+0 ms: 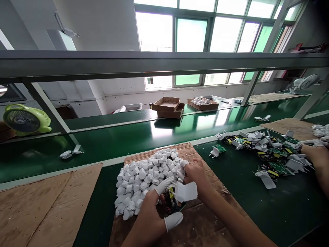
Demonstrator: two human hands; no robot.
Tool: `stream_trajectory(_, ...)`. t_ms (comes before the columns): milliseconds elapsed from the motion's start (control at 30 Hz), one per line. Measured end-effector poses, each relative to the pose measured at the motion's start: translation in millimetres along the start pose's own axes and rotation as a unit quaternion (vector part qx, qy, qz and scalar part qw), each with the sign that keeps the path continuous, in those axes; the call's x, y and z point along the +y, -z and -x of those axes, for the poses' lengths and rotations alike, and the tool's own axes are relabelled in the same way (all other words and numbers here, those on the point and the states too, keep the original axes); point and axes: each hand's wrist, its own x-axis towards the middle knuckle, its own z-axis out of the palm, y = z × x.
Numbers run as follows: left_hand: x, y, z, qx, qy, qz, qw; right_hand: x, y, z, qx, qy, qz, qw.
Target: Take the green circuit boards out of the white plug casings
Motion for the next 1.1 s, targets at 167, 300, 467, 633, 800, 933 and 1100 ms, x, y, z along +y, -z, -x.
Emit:
stream_trajectory(167,6,-2.6,2,0.024,-0.012,-0.052,0.998,7,7,-5,-0.012,-0.053,-0.012,0.998)
stream_trajectory(300,9,-3.5,0,0.000,-0.026,-0.059,0.998,3,21,-8,-0.023,-0.070,-0.278,0.958)
stream_trajectory(467,6,5.1,-6,0.001,-0.016,-0.120,0.993,-4,29,-5,-0.116,-0.050,-0.644,0.755)
stream_trajectory(633,-5,15.7,-11,0.001,-0.031,-0.090,0.995,-5,29,-1,-0.155,-0.013,-0.677,0.719)
stream_trajectory(800,-5,12.8,-6,-0.012,-0.010,0.069,0.998,-4,30,0,-0.138,0.080,-0.658,0.736)
stream_trajectory(933,0,13.9,0,-0.069,0.031,0.144,0.987,-8,34,-1,-0.138,0.154,-0.669,0.714)
stream_trajectory(1100,4,17.0,5,-0.158,0.016,0.176,0.971,-13,33,1,-0.164,0.165,-0.734,0.637)
